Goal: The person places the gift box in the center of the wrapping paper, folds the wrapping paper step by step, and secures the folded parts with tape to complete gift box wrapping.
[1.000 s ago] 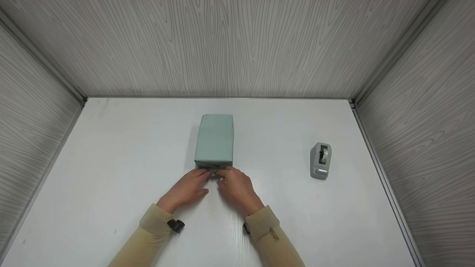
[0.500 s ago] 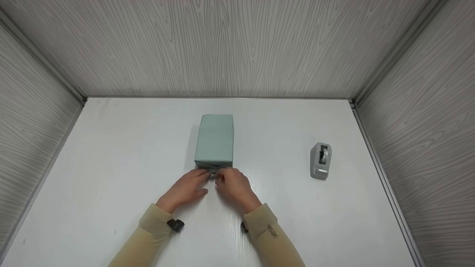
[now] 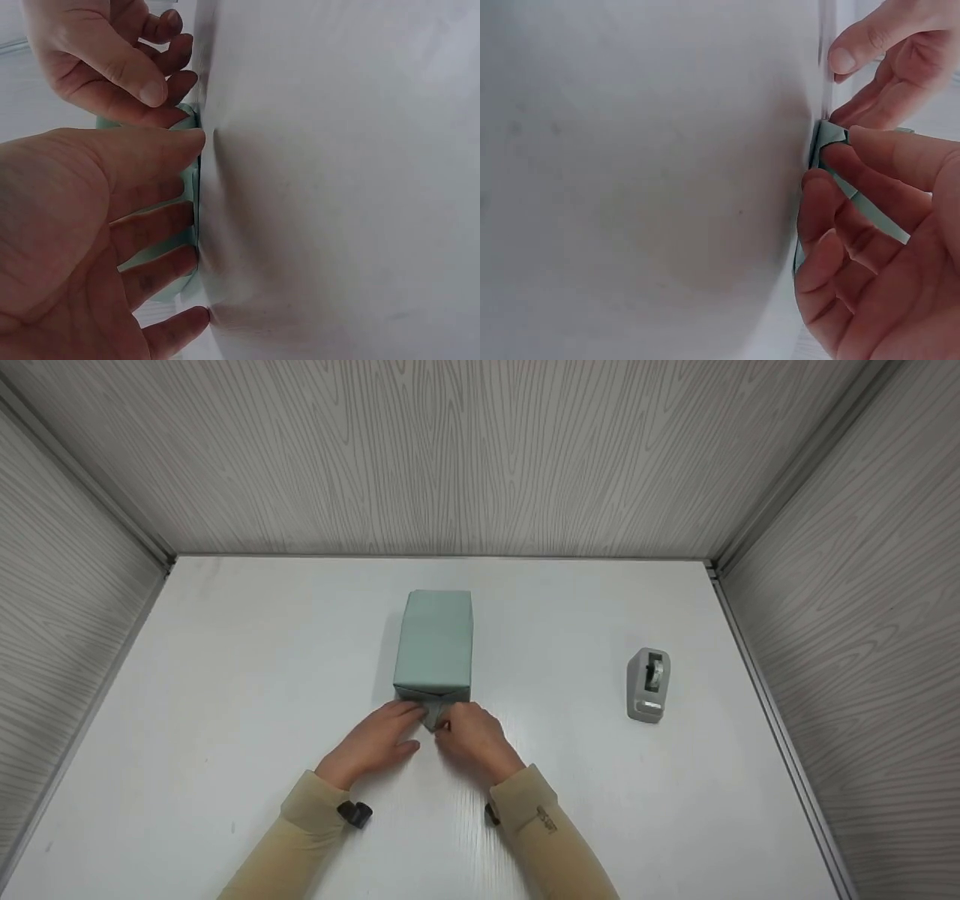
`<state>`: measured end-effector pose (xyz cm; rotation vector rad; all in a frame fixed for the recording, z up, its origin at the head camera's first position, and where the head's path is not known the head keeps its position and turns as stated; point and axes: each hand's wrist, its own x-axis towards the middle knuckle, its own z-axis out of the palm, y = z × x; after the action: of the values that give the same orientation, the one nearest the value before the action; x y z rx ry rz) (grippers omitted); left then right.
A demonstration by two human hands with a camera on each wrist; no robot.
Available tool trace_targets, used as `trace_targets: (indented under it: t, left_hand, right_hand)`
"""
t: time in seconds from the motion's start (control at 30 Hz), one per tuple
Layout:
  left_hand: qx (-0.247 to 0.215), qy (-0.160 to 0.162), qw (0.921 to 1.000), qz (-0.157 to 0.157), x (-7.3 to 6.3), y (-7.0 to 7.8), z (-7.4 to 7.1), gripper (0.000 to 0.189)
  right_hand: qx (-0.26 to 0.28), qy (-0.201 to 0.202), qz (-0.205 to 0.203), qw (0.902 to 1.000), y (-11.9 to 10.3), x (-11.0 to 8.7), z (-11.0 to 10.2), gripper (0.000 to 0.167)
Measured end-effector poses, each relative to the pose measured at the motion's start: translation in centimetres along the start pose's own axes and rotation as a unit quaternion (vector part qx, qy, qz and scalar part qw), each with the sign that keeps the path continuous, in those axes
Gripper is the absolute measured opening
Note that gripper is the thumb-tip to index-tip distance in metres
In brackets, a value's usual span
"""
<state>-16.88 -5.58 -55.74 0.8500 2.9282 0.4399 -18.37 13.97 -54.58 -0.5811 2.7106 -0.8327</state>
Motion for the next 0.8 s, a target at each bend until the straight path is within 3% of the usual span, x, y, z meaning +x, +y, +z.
trace_targets:
  t: [0.17, 0.37, 0.57, 0.8]
  left_hand:
    - [-0.002, 0.006, 1.0000, 0.003, -0.01, -0.05, -0.03, 0.046]
    - [-0.002, 0.009, 0.9999, 0.008, -0.02, -0.09, -0.05, 0.045]
    - [-0.003, 0.010, 0.9999, 0.011, -0.07, -0.06, -0.11, 0.045]
    - [0.003, 0.001, 1.0000, 0.007, 0.05, 0.02, -0.20, 0.045]
  right_hand:
    - [0.035, -0.022, 0.038, 0.9984, -0.08, 0.32, -0.31, 0.012]
    - [0.118, -0.052, 0.105, 0.9860, -0.12, 0.69, -0.69, 0.013]
    - [0.168, -0.063, 0.112, 0.9774, -0.08, 0.84, -0.53, 0.016]
    - [0.147, -0.080, 0.104, 0.9804, 0.15, 0.75, -0.64, 0.019]
